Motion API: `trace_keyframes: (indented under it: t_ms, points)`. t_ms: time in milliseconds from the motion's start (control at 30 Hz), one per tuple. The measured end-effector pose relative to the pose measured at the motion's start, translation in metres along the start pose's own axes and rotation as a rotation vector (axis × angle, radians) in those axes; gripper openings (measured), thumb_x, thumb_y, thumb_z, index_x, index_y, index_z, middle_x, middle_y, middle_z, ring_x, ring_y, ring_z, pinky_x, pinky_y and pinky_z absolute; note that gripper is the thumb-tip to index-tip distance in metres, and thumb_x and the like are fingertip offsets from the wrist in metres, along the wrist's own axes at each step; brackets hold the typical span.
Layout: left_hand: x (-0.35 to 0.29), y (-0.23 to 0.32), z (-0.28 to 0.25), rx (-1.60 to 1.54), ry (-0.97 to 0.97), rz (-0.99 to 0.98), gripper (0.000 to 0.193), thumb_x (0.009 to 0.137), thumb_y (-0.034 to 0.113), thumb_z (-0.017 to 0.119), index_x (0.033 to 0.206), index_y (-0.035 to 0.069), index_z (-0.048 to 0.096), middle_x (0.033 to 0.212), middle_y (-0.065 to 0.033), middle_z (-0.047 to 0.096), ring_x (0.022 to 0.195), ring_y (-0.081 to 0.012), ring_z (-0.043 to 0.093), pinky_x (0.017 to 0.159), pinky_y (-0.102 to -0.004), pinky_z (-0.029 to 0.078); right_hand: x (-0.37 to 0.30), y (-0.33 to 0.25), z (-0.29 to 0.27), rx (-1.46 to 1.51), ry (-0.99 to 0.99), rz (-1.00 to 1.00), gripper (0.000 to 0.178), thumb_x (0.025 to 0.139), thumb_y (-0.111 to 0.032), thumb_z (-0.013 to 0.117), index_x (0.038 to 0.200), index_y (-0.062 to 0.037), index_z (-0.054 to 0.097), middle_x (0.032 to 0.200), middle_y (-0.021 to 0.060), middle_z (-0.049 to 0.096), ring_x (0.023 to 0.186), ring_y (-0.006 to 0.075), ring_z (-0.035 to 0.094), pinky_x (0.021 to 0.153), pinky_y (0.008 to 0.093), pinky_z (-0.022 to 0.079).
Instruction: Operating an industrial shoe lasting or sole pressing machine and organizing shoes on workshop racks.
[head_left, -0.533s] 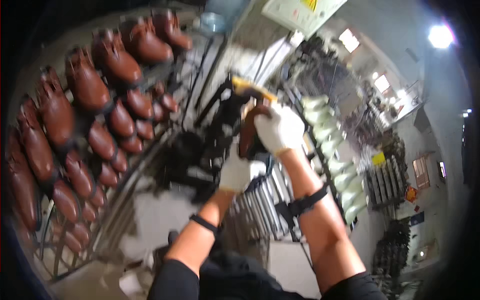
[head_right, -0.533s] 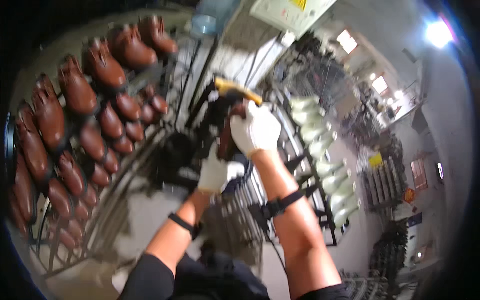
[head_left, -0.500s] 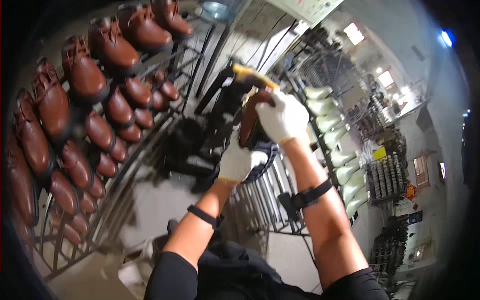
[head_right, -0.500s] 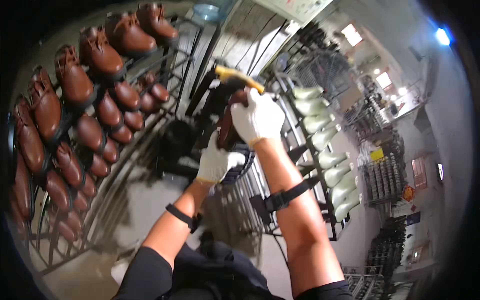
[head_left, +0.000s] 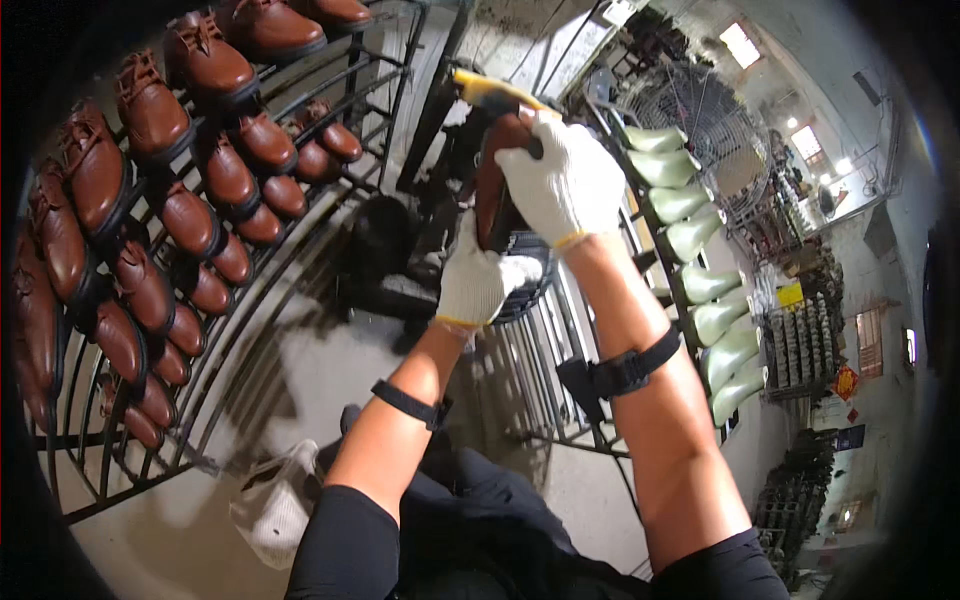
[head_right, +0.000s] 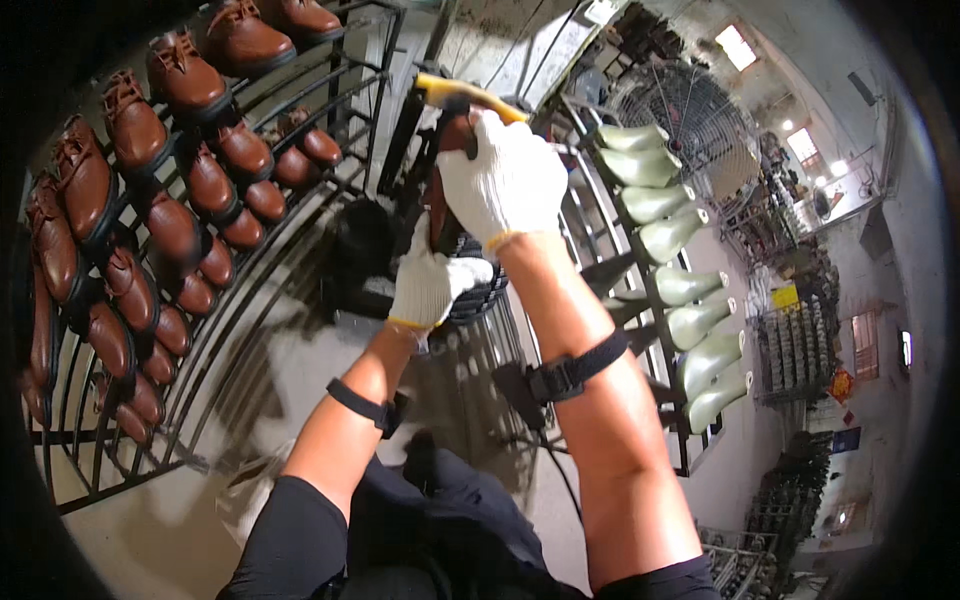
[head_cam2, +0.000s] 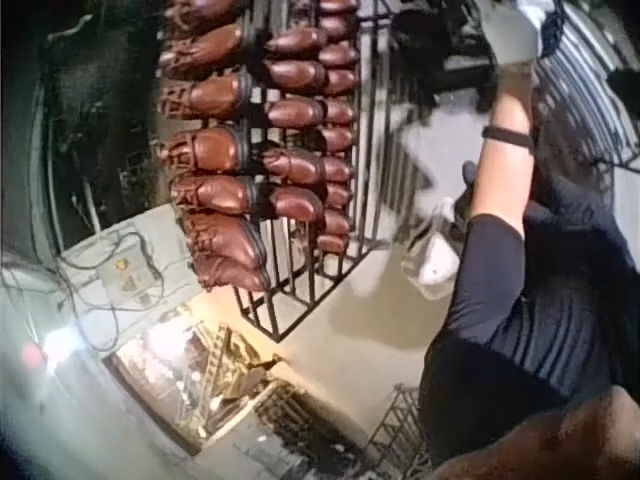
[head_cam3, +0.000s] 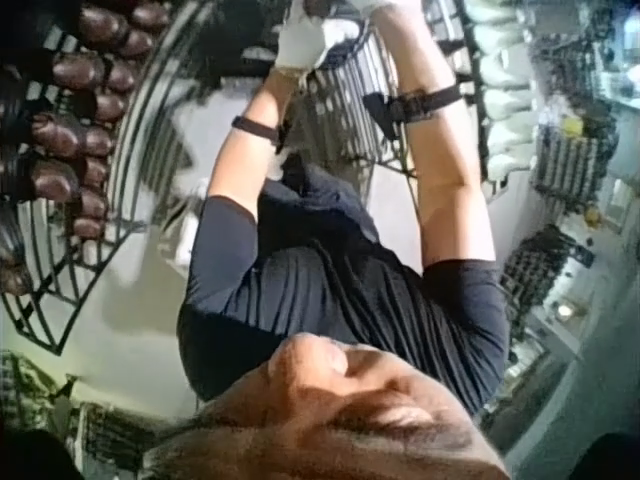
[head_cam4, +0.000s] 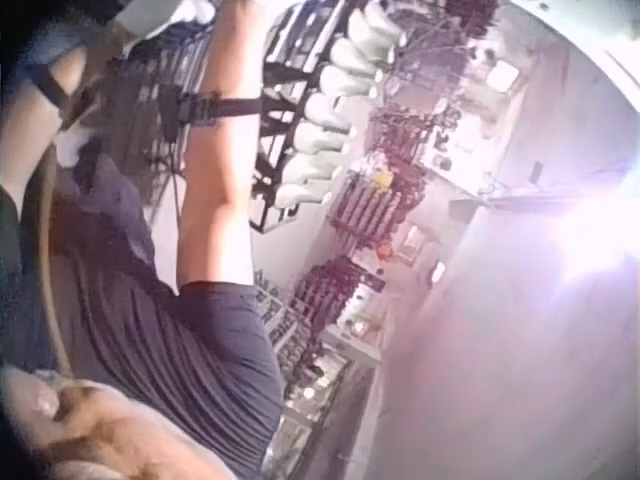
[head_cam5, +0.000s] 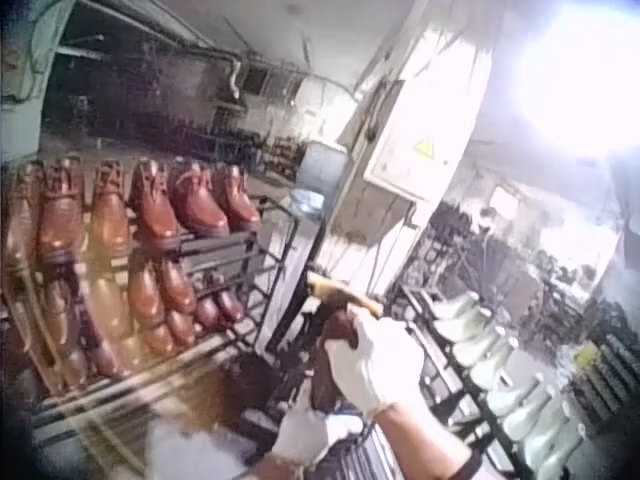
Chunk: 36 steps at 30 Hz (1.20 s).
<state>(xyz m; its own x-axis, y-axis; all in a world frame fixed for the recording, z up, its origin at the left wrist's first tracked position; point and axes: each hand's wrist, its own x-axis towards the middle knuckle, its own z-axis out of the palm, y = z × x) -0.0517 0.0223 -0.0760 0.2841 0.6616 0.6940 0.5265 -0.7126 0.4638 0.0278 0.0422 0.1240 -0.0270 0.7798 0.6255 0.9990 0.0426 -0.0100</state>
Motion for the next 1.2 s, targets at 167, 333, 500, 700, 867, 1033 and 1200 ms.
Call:
trace_keyframes:
  t_ms: [167, 333, 500, 700, 867, 1033, 1200]
  points:
    - [0.023, 0.032, -0.012, -0.764, -0.060, -0.594, 0.103, 0.077, 0.024, 0.091, 0.160, -0.002, 0.035, 0.137, -0.0272, 0.063, 0.123, -0.0363, 0.067, 0.109, -0.0435, 0.051, 0.002, 0.034, -0.012, 0.149, -0.064, -0.035, 0.051, 0.082, -0.039, 0.079, 0.118, -0.0044, 0.070, 0.101, 0.0214, 0.073, 0.099, 0.0407, 0.071, 0.087, 0.0485, 0.056]
    - [0.137, 0.008, -0.088, -0.479, 0.220, 0.054, 0.062, 0.083, 0.012, 0.087, 0.137, -0.005, 0.063, 0.129, -0.0240, 0.068, 0.122, -0.0365, 0.066, 0.107, -0.0447, 0.052, -0.035, 0.061, 0.001, 0.749, -0.166, 0.341, 0.097, 0.090, -0.046, 0.082, 0.158, 0.0089, 0.040, 0.147, 0.0283, 0.060, 0.136, 0.0340, 0.061, 0.114, 0.0399, 0.047]
    - [0.189, 0.010, -0.079, -0.548, -0.167, 0.007, 0.028, 0.081, 0.011, 0.087, 0.105, 0.000, 0.076, 0.098, -0.0107, 0.077, 0.089, -0.0211, 0.074, 0.085, -0.0333, 0.059, -0.039, 0.111, 0.030, 1.402, -0.085, 0.701, 0.049, 0.106, -0.018, 0.065, 0.149, 0.0045, 0.056, 0.147, 0.0150, 0.062, 0.134, 0.0223, 0.059, 0.116, 0.0343, 0.045]
    - [0.182, -0.001, -0.055, -0.548, -0.169, 0.055, 0.036, 0.086, 0.002, 0.078, 0.121, -0.004, 0.069, 0.114, -0.0105, 0.075, 0.107, -0.0199, 0.070, 0.097, -0.0338, 0.055, 0.040, 0.091, 0.066, 1.517, -0.308, -0.012, 0.032, 0.105, -0.022, 0.063, 0.129, -0.0049, 0.075, 0.120, 0.0088, 0.077, 0.111, 0.0162, 0.070, 0.101, 0.0340, 0.054]
    - [0.171, 0.009, -0.046, -0.702, -0.099, 0.004, 0.026, 0.083, 0.009, 0.084, 0.104, -0.003, 0.074, 0.097, -0.0164, 0.075, 0.088, -0.0305, 0.073, 0.082, -0.0388, 0.057, 0.022, 0.091, 0.069, 1.711, -0.309, 0.261, 0.034, 0.105, -0.024, 0.067, 0.123, 0.0043, 0.076, 0.106, 0.0063, 0.079, 0.094, 0.0105, 0.071, 0.087, 0.0281, 0.057]
    - [0.112, -0.001, -0.030, -0.768, -0.093, -0.064, 0.024, 0.083, 0.013, 0.086, 0.099, 0.001, 0.073, 0.095, -0.0106, 0.074, 0.087, -0.0253, 0.071, 0.080, -0.0386, 0.057, -0.038, 0.077, 0.054, 1.266, 0.191, 0.114, 0.032, 0.107, -0.027, 0.065, 0.112, 0.0024, 0.078, 0.096, 0.0055, 0.078, 0.083, 0.0109, 0.070, 0.079, 0.0263, 0.056]
    - [-0.079, 0.059, -0.047, -0.739, -0.447, -0.131, 0.034, 0.079, 0.016, 0.094, 0.106, 0.010, 0.074, 0.091, -0.0015, 0.073, 0.082, -0.0193, 0.071, 0.076, -0.0344, 0.056, -0.146, 0.033, 0.040, 1.456, -0.107, 0.054, 0.027, 0.089, -0.019, 0.068, 0.104, 0.0023, 0.077, 0.100, 0.0151, 0.077, 0.090, 0.0290, 0.073, 0.092, 0.0437, 0.058]
